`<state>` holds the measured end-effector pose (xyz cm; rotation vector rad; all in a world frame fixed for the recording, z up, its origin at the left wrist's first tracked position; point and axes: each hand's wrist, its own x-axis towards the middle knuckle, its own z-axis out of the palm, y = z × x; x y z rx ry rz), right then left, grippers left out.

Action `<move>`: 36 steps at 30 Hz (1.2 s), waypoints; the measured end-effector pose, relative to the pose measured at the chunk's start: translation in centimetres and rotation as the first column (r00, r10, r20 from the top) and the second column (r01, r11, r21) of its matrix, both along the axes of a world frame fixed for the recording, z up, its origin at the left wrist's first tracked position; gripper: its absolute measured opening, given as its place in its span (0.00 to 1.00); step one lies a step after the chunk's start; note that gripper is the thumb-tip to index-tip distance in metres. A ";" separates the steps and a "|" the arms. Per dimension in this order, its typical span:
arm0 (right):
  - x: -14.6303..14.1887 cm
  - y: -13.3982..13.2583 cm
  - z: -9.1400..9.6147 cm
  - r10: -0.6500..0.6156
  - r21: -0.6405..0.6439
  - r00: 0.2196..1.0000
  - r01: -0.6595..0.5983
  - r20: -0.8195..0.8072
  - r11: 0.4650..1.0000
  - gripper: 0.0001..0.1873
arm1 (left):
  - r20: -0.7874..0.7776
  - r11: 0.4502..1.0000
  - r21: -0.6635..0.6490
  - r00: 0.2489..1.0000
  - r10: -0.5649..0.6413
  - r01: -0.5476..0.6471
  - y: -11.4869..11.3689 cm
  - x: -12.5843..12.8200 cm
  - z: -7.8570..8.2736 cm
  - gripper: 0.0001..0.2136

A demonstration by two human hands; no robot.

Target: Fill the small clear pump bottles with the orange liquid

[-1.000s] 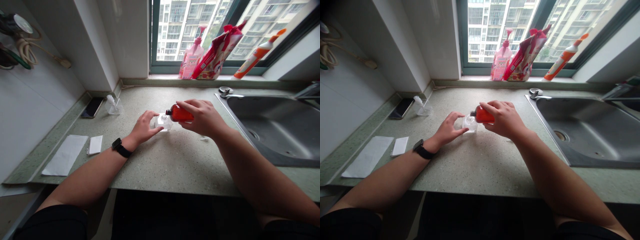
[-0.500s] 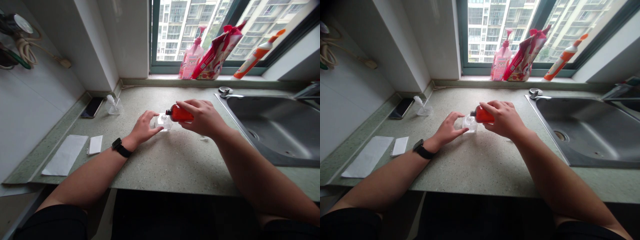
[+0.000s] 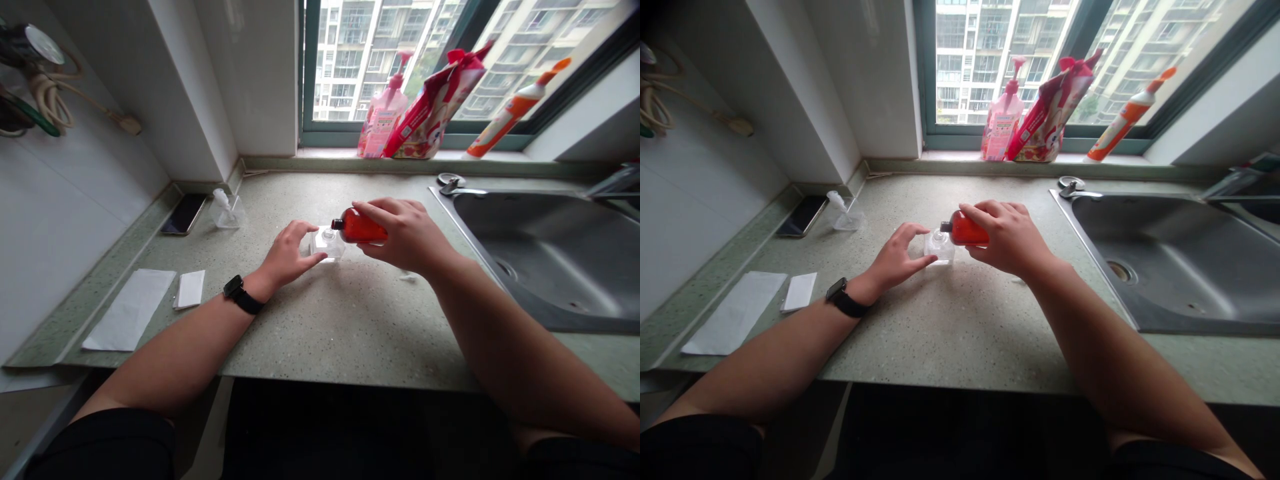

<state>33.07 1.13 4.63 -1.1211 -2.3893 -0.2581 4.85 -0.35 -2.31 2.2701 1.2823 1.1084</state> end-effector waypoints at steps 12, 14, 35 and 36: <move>0.0 0.1 0.0 0.006 -0.004 1.000 -0.006 -0.004 1.000 0.37 | 0.002 1.000 0.005 1.000 0.002 -0.002 -0.1 0.0 0.0 0.22; 0.0 0.0 0.0 0.005 -0.002 1.000 -0.005 -0.005 1.000 0.36 | 0.004 1.000 0.005 1.000 0.003 -0.003 -0.1 0.0 0.0 0.22; 0.0 0.1 0.2 0.000 -0.008 1.000 0.000 0.013 1.000 0.34 | 0.002 1.000 0.007 1.000 -0.004 0.004 0.0 0.0 -0.1 0.22; 0.0 0.0 0.2 0.000 -0.007 1.000 0.000 0.014 1.000 0.34 | 0.003 1.000 0.008 1.000 -0.005 0.005 0.0 0.0 -0.1 0.23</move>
